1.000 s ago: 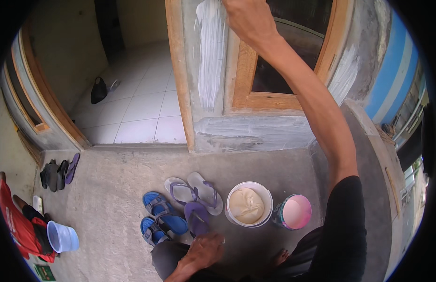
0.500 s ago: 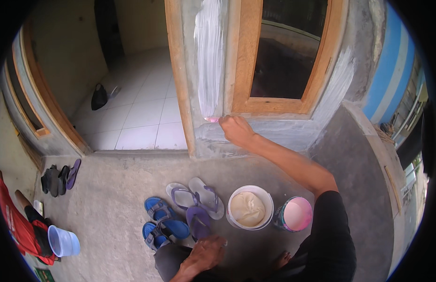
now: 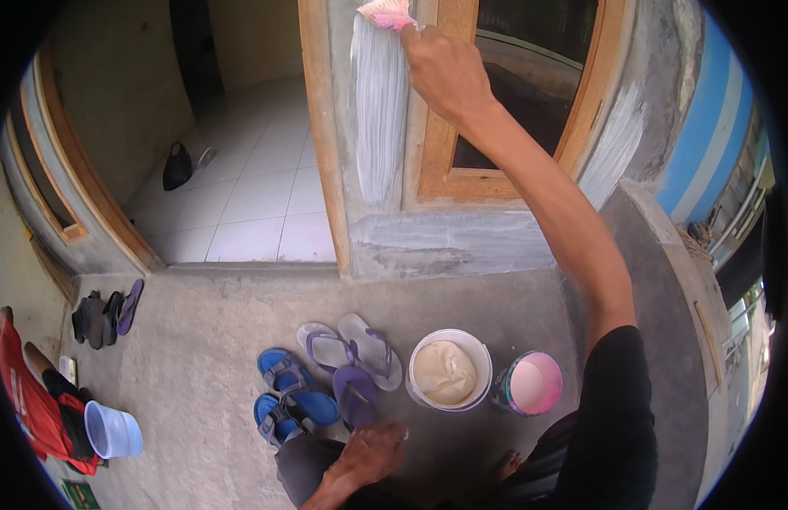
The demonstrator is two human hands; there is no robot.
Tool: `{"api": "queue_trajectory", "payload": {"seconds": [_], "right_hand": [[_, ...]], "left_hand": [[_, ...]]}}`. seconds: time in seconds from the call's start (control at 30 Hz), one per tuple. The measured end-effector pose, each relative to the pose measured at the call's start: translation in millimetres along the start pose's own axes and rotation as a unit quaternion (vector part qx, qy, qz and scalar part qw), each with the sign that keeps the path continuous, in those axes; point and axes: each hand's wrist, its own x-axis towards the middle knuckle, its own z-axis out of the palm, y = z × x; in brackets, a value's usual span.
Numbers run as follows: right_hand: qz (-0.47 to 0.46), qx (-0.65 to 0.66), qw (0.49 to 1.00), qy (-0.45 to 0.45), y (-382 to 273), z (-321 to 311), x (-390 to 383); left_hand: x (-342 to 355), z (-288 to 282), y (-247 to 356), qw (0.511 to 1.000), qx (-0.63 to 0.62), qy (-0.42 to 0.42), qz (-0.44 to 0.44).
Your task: The person paints the wall next to a window frame, dipping a paintbrush into a container and applying the paint onto the wall surface.
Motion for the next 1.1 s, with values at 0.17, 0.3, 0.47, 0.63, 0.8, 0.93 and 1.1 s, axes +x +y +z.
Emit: {"api": "queue_trajectory", "payload": {"seconds": [0.17,0.3,0.47,0.63,0.8,0.93,1.1], "right_hand": [[-0.042,0.021,0.992,-0.12,-65.6,41.4,-138.4],[-0.021,0.079,0.967,-0.242,-102.3,47.7,-220.4],[0.001,0.187,0.928,-0.321,-99.0,55.4,-236.7],[0.054,0.159,0.959,-0.226,-39.7,40.2,-123.1],[0.034,0.062,0.995,-0.068,5.2,-11.8,-17.9],[0.011,0.037,0.998,0.046,2.0,-11.0,-12.4],[-0.003,0.012,1.0,-0.002,-51.6,33.3,-84.1]], "left_hand": [[-9.0,-0.4,-2.8,1.0,0.001,0.005,-0.003],[-11.9,-6.0,5.0,1.0,0.001,0.01,-0.012],[-6.4,-1.6,-0.9,1.0,-0.002,-0.013,-0.012],[-6.8,-4.3,-1.6,1.0,-0.003,-0.022,-0.014],[-3.9,-6.7,-0.5,1.0,-0.015,-0.001,0.013],[-7.1,-8.2,0.1,1.0,-0.017,0.005,0.008],[-10.1,-2.1,-3.8,0.998,-0.004,0.046,0.042]]}}
